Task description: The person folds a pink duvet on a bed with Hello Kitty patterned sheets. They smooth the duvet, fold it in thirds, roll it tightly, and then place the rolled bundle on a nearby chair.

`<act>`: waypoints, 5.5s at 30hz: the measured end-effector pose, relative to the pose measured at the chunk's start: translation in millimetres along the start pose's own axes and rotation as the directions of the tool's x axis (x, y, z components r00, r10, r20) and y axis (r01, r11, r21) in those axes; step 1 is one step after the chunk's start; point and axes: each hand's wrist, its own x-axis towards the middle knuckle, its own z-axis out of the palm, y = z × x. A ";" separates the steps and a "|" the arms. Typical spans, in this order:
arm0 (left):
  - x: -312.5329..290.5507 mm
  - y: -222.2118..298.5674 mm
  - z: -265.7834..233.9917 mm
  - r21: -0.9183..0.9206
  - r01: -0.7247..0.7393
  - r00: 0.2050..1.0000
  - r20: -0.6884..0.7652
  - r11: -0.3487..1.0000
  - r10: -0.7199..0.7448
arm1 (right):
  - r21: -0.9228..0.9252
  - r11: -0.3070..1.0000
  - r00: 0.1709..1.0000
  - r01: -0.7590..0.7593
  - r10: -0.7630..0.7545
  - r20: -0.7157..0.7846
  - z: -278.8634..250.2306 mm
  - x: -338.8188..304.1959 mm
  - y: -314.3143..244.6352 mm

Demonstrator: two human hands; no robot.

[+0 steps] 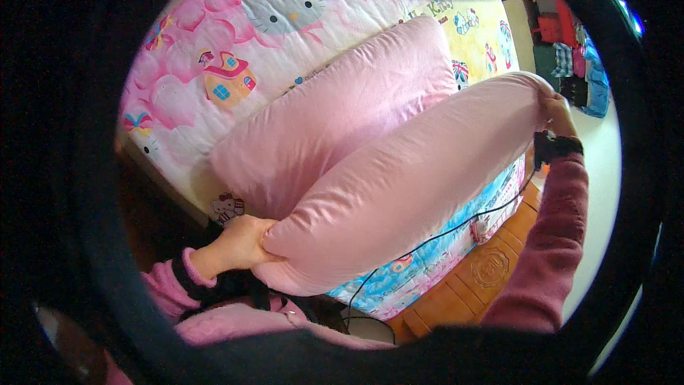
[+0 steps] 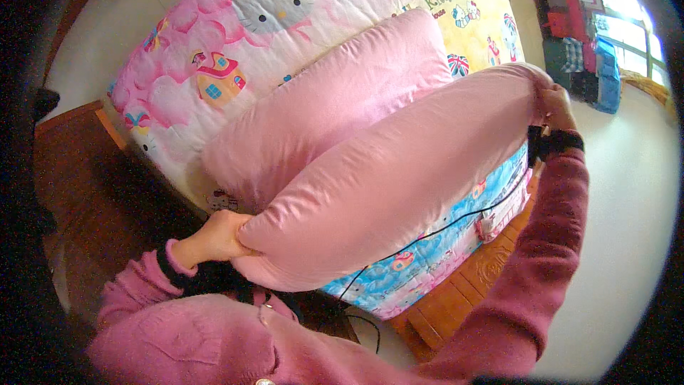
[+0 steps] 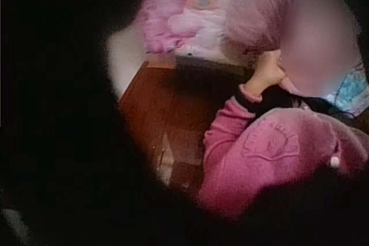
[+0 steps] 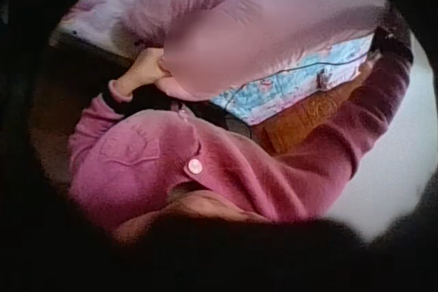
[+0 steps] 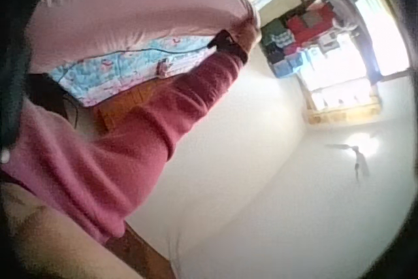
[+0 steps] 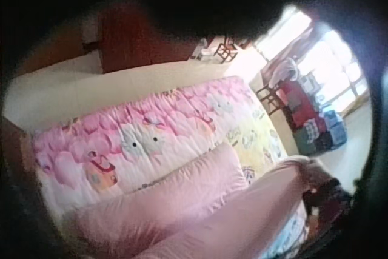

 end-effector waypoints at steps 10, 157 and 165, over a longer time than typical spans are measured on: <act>0.5 -29.0 -128.4 -0.040 0.048 0.983 -0.173 0.998 -0.054 | 0.066 0.791 0.764 0.609 -0.606 0.219 51.6 77.4 -137.0; 290.5 195.5 -569.4 0.240 -0.405 0.719 0.679 0.882 0.146 | 0.993 0.056 0.317 -0.101 0.948 -0.021 589.1 -351.0 -350.8; 283.8 139.1 -571.2 0.724 -0.661 0.750 0.634 0.195 0.189 | 0.914 0.054 0.174 0.402 0.975 -0.135 682.6 -328.9 -366.3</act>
